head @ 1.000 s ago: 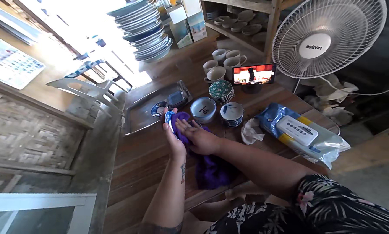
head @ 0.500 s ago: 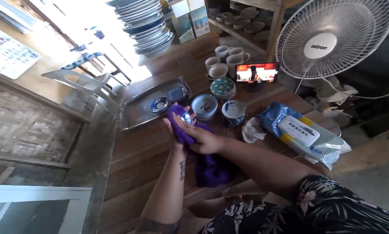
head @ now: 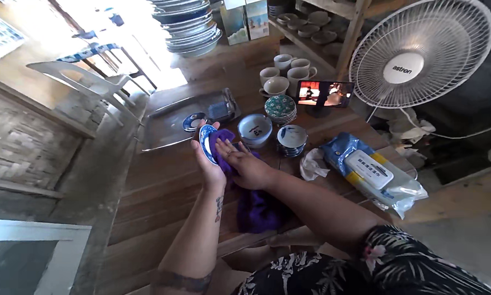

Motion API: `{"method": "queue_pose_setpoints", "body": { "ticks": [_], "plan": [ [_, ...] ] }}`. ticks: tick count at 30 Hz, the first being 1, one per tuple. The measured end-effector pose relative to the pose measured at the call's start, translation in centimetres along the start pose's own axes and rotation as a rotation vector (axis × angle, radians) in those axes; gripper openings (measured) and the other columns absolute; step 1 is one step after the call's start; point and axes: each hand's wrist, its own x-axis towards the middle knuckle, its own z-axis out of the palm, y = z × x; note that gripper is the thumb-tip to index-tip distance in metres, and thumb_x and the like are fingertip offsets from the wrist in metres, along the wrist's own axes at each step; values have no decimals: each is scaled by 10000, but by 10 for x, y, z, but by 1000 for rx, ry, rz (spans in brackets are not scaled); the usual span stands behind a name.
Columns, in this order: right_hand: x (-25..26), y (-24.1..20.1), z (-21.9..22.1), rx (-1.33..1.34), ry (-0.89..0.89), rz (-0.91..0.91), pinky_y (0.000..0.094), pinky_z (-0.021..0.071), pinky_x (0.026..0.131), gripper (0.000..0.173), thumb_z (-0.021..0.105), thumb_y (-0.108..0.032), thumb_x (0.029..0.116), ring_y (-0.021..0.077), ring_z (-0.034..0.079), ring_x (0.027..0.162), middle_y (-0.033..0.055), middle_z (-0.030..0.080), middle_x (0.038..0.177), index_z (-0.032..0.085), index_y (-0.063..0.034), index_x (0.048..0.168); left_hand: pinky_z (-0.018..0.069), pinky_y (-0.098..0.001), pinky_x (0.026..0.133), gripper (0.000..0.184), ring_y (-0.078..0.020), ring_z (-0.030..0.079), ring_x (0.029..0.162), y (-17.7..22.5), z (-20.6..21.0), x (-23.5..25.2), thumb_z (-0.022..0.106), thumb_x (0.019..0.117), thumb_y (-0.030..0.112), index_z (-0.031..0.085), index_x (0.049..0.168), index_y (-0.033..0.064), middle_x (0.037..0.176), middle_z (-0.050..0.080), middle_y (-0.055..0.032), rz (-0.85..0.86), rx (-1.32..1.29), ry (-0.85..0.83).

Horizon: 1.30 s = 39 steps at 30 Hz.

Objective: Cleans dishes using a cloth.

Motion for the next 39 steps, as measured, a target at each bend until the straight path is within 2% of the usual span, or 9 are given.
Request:
{"method": "queue_pose_setpoints", "body": {
  "ticks": [4,8,12,17,23,30,33,36,39],
  "plan": [
    [-1,4,5,-46,82,15,603,143,1249,872,715,-22,820,375,197,1561,225,269,1659,287,71,1574,377,-334,1164,721,-155,487,1371,-3,5,-5,67,1057,515,278,1544,27,1479,520,-86,-14,72,-52],
    [-1,8,4,-4,194,-4,580,145,1257,925,697,-7,782,427,161,1558,295,209,1654,231,106,1573,319,-357,1204,745,-153,386,1451,-7,12,-10,99,1051,562,315,1558,60,1577,408,-65,-83,65,-91],
    [-2,8,2,91,217,-87,530,103,1277,940,685,16,764,444,121,1559,340,172,1644,202,146,1560,352,-350,1186,756,-131,424,1422,-5,12,-13,131,1043,601,328,1556,81,1546,454,-52,-100,97,-117],
    [-3,2,-8,207,153,-225,489,164,1272,886,652,57,722,453,179,1543,359,245,1611,275,191,1513,481,-219,1015,642,-46,569,1231,9,22,-15,20,1081,422,317,1512,50,1401,559,-31,-300,-71,-38],
    [-2,-1,-7,325,55,-332,401,242,1259,817,587,121,730,378,296,1523,329,335,1586,329,177,1503,584,-391,907,491,-227,680,1121,-22,-1,0,248,1101,319,306,1528,83,1333,633,-97,-202,-254,-36],
    [0,-4,-2,217,47,-268,457,376,1188,655,622,142,760,338,511,1391,248,555,1455,537,108,1409,559,-366,930,616,-198,658,1138,-6,-14,10,56,1066,456,298,1537,139,1344,623,-49,-124,-203,142],
    [0,-6,-2,103,54,-164,510,347,1198,639,652,129,771,331,520,1387,201,578,1451,572,61,1401,572,-338,897,628,-179,681,1082,-2,-9,10,58,1066,440,316,1525,98,1301,646,-59,-87,-115,196],
    [-1,-4,0,16,95,-101,560,320,1202,601,649,97,778,334,507,1401,182,577,1460,594,64,1375,540,-328,975,664,-173,641,1169,-3,-6,6,106,1071,460,281,1528,12,1378,589,-100,2,-50,126],
    [-2,-3,3,-82,81,-29,597,244,1226,660,650,53,813,348,399,1481,181,490,1547,512,57,1459,510,-350,1035,700,-174,613,1224,-8,-3,3,172,1067,501,306,1504,-29,1395,577,-120,44,-45,62]
  ]
}}
